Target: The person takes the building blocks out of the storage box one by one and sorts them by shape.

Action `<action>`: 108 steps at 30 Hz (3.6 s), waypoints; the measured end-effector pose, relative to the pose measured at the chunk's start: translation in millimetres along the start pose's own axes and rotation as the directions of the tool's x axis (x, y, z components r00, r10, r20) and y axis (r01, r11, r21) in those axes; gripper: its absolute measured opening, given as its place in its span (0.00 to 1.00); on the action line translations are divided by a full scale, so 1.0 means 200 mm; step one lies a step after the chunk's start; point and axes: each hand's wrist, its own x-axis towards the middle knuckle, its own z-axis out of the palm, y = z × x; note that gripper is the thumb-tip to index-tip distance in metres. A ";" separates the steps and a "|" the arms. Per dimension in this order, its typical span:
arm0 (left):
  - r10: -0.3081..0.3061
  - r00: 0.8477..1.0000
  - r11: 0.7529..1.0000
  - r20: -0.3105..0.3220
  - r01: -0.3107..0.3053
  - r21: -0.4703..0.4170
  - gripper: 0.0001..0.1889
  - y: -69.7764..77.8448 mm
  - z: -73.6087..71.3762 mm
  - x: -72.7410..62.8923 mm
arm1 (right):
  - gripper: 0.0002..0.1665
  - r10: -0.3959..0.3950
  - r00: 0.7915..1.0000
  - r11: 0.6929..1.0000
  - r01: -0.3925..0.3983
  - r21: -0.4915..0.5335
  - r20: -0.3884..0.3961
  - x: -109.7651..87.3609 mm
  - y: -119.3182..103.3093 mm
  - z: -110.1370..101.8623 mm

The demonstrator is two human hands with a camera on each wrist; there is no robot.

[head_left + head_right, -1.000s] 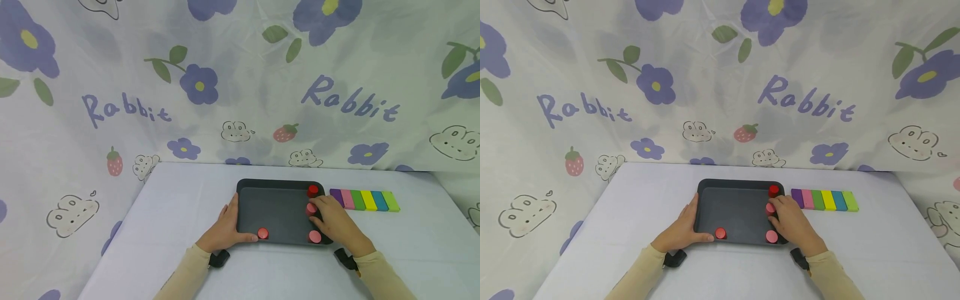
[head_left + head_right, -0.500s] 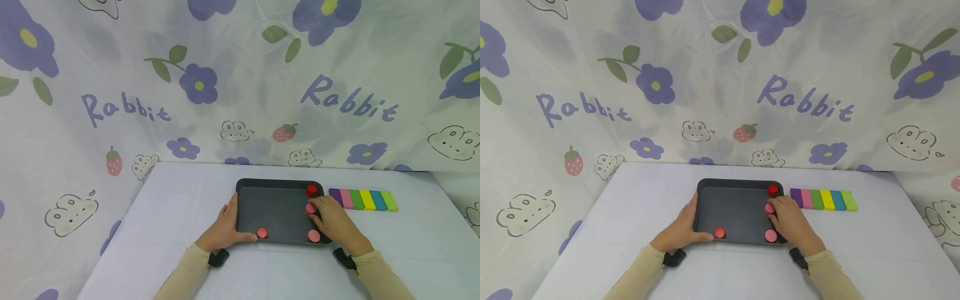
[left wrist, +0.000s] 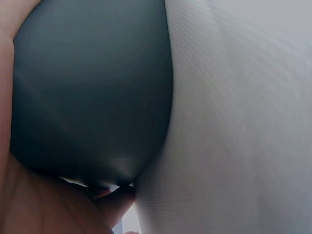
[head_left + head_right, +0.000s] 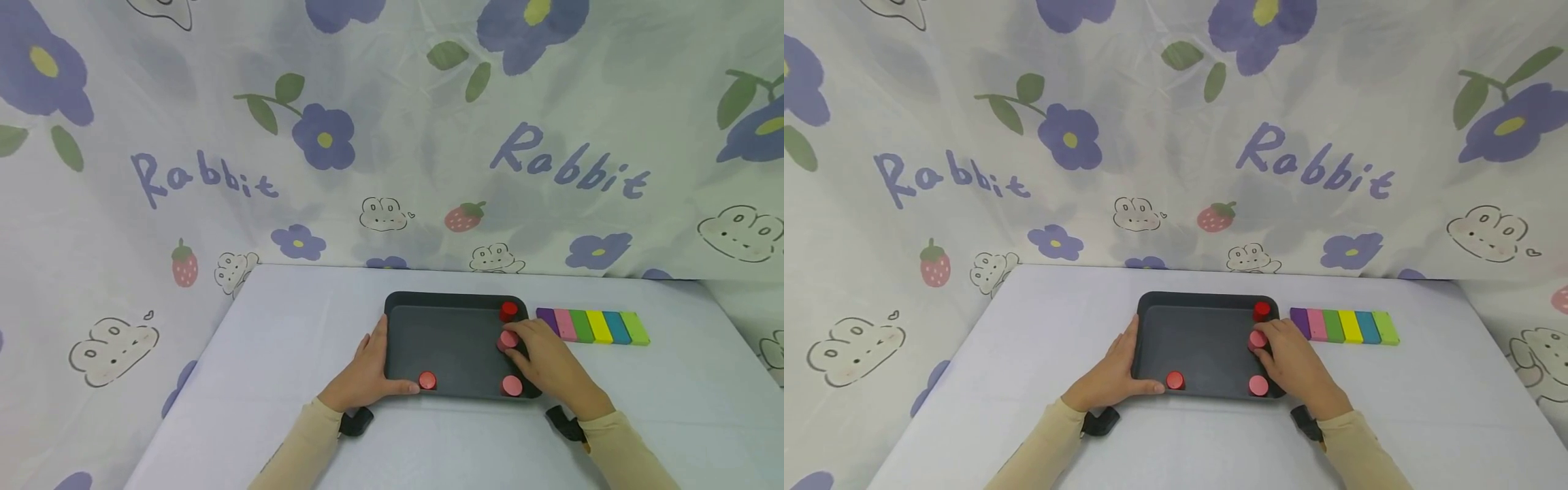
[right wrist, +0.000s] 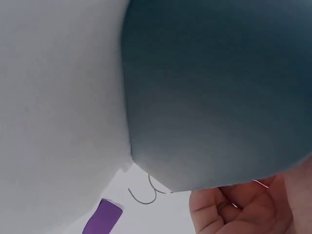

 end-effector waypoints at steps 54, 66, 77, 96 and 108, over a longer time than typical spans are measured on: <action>-0.006 1.000 1.000 -0.001 0.006 -0.015 0.72 0.02 -0.01 0.00 | 0.28 0.122 0.988 0.992 -0.117 0.056 -0.099 -0.17 0.06 -0.18; 0.002 1.000 1.000 -0.004 -0.002 -0.007 0.72 0.01 0.00 0.01 | 0.28 0.136 0.986 0.991 -0.134 0.022 -0.092 -0.18 0.13 -0.16; 0.003 1.000 1.000 -0.005 -0.003 -0.011 0.72 0.00 0.00 0.00 | 0.27 0.153 0.985 0.988 -0.152 0.016 -0.077 -0.18 0.16 -0.13; -0.008 1.000 1.000 -0.001 0.008 -0.002 0.72 0.01 0.00 0.00 | 0.28 0.188 0.982 0.982 -0.188 0.002 -0.008 -0.20 0.19 -0.10; -0.002 1.000 1.000 -0.005 0.002 0.007 0.73 0.01 -0.01 0.00 | 0.26 0.172 0.985 0.985 -0.172 -0.008 -0.006 -0.19 0.20 -0.09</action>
